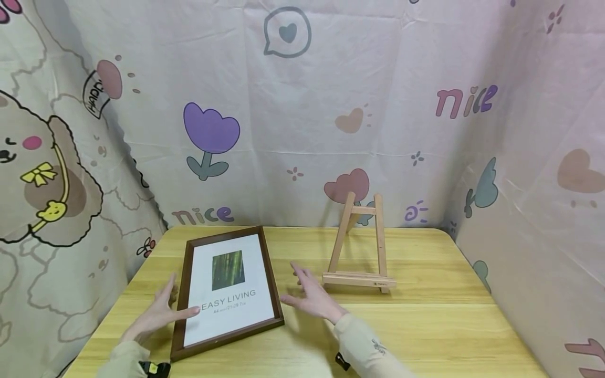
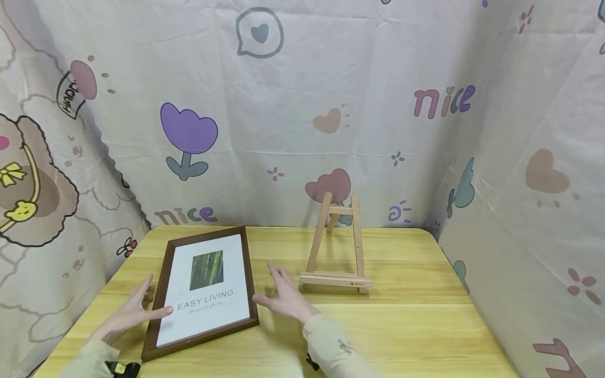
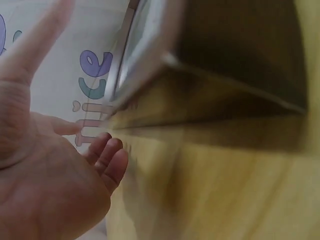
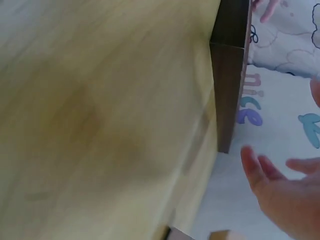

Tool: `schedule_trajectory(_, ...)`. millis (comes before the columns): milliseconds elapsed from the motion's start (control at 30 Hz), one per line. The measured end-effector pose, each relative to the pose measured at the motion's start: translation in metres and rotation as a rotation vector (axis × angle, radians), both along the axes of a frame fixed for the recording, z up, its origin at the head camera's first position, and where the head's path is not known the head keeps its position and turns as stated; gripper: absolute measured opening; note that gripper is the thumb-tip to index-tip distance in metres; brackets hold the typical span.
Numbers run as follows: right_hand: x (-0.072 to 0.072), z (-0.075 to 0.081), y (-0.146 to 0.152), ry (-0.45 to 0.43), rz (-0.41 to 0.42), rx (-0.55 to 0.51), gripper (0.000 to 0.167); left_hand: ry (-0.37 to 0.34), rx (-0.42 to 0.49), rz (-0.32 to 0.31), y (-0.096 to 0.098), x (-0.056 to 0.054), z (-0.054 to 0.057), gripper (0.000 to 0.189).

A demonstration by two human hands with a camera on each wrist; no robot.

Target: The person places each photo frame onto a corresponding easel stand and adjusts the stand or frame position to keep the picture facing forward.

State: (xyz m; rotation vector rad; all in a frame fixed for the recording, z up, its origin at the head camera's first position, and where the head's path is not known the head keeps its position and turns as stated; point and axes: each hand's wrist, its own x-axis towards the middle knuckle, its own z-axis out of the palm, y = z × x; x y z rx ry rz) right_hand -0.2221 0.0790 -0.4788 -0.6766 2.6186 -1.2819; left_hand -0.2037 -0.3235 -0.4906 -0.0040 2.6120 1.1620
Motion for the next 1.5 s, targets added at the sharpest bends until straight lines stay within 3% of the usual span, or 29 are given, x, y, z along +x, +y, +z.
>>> schedule_trajectory(200, -0.009, -0.011, -0.008, -0.122, 0.083, -0.083, 0.098, 0.018, 0.029, -0.042, -0.004, 0.004, -0.008, 0.129)
schedule_trajectory(367, -0.016, -0.017, -0.012, -0.270, 0.133, -0.144, 0.102, -0.021, 0.027, -0.052, -0.007, 0.005, -0.010, 0.129)
schedule_trajectory(600, -0.022, -0.022, -0.016, -0.369, 0.127, -0.144, 0.100, -0.026, 0.001, -0.084, -0.009, 0.009, -0.011, 0.128)
schedule_trajectory(800, -0.026, -0.024, -0.022, -0.374, 0.177, -0.096, 0.101, -0.043, -0.070, -0.105, -0.011, 0.016, -0.013, 0.127)
schedule_trajectory(1133, -0.025, -0.026, -0.026, -0.339, 0.188, 0.017, 0.105, -0.053, -0.045, -0.155, -0.012, 0.027, -0.015, 0.134)
schedule_trajectory(1500, -0.027, -0.025, -0.028, -0.318, 0.180, 0.055, 0.101, -0.081, -0.049, -0.162, -0.010, 0.026, -0.013, 0.139)
